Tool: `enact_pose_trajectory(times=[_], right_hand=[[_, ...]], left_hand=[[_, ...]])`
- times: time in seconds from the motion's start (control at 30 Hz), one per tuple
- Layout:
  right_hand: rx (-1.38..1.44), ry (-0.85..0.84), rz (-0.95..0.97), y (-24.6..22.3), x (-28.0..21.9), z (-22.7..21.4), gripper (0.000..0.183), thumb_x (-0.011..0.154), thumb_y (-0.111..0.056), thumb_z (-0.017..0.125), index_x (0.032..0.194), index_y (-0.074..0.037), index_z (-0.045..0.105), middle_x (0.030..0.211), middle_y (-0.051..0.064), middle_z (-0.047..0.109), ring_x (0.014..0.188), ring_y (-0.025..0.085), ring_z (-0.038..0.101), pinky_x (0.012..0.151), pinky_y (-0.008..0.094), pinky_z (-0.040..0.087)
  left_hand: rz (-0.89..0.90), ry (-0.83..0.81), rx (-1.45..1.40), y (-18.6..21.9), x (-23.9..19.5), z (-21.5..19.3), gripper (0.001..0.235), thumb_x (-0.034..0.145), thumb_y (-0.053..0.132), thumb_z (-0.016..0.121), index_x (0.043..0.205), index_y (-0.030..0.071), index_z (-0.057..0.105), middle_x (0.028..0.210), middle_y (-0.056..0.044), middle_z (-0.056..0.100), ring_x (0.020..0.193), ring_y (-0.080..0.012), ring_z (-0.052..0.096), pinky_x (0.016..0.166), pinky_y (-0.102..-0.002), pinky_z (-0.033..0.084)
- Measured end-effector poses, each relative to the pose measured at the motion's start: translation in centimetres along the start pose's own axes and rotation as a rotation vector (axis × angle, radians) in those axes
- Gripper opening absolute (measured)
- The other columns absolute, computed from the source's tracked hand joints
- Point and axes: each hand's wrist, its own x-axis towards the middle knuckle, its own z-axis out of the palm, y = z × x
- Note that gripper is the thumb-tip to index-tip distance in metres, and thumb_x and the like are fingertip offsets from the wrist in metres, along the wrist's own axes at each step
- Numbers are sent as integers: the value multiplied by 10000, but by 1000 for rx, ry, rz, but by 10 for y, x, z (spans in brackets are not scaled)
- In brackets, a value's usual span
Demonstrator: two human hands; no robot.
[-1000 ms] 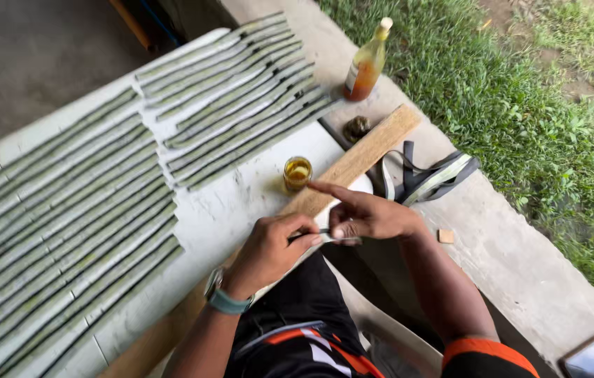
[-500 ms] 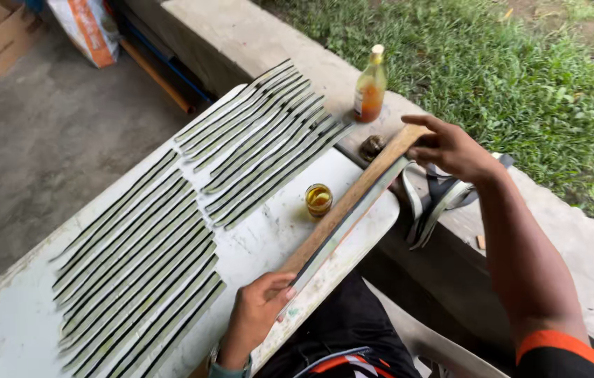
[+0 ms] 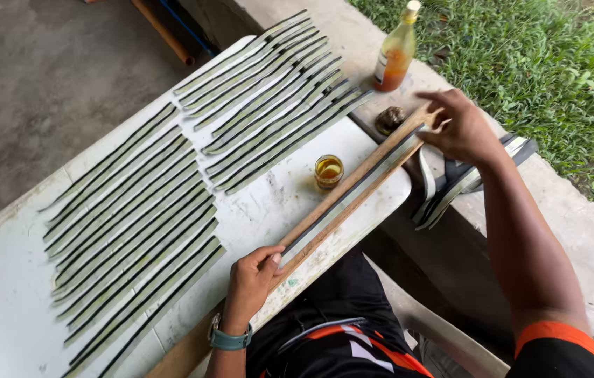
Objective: The person repeatedly picks up long flexible strips, applies a yellowish substance from a small jar using a finger, and places the strips on a white surface. The process is repeated for multiple strips throughout the clip.
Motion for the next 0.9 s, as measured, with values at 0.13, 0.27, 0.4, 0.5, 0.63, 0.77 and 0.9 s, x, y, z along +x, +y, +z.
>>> enact_pose_trajectory(times=[0.13, 0.27, 0.4, 0.5, 0.63, 0.77, 0.9], right_hand=[[-151, -360, -297, -71, -1, 35, 789, 702, -319, 890, 1432, -231, 603, 1388, 150, 484, 1283, 330, 464, 1057, 490, 457], [-514, -572, -197, -131, 9, 66, 802, 629, -442, 885, 1380, -377, 611, 1448, 65, 425, 1334, 334, 357, 1113, 518, 373], [-698, -686, -173, -154, 18, 84, 728, 658, -554, 863, 1334, -381, 657, 1443, 48, 428, 1355, 305, 364, 1107, 523, 384], [-763, -753, -173, -158, 27, 98, 711, 659, -581, 853, 1311, -352, 685, 1445, 32, 437, 1352, 294, 369, 1090, 505, 392], [-774, -838, -151, -159, 43, 107, 712, 678, -668, 785, 1288, -309, 711, 1443, 13, 452, 1341, 294, 375, 1068, 504, 400], [-799, -884, -96, -156, 45, 108, 803, 726, -781, 686, 1250, -179, 762, 1439, 55, 487, 1338, 299, 411, 1113, 499, 395], [-745, -866, -23, -154, 41, 119, 904, 714, -829, 665, 1310, -150, 708, 1479, 86, 429, 1380, 320, 345, 1179, 566, 274]], left_hand=[[113, 21, 63, 4, -14, -5, 251, 933, 125, 690, 1148, 6, 745, 867, -94, 797, 754, -142, 750, 676, -294, 607], [-4, 131, 21, 9, -19, -2, 237, 871, 127, 748, 1071, 0, 745, 847, -93, 802, 734, -144, 755, 635, -312, 617], [85, 211, 95, 9, -23, 0, 222, 840, 159, 796, 984, -2, 744, 815, -90, 790, 706, -137, 751, 604, -305, 607], [91, 175, 14, 2, -23, -5, 210, 865, 169, 783, 980, -3, 745, 799, -92, 791, 697, -147, 745, 610, -304, 593], [86, 92, -51, -5, -20, -12, 198, 875, 168, 759, 973, -3, 748, 777, -96, 796, 671, -161, 734, 600, -311, 573], [59, 80, -50, -7, -19, -11, 196, 869, 174, 760, 965, 2, 754, 783, -91, 798, 690, -143, 759, 611, -298, 593], [63, 57, -54, -10, -20, -12, 200, 872, 179, 760, 969, 4, 753, 786, -90, 799, 695, -144, 764, 614, -291, 598]])
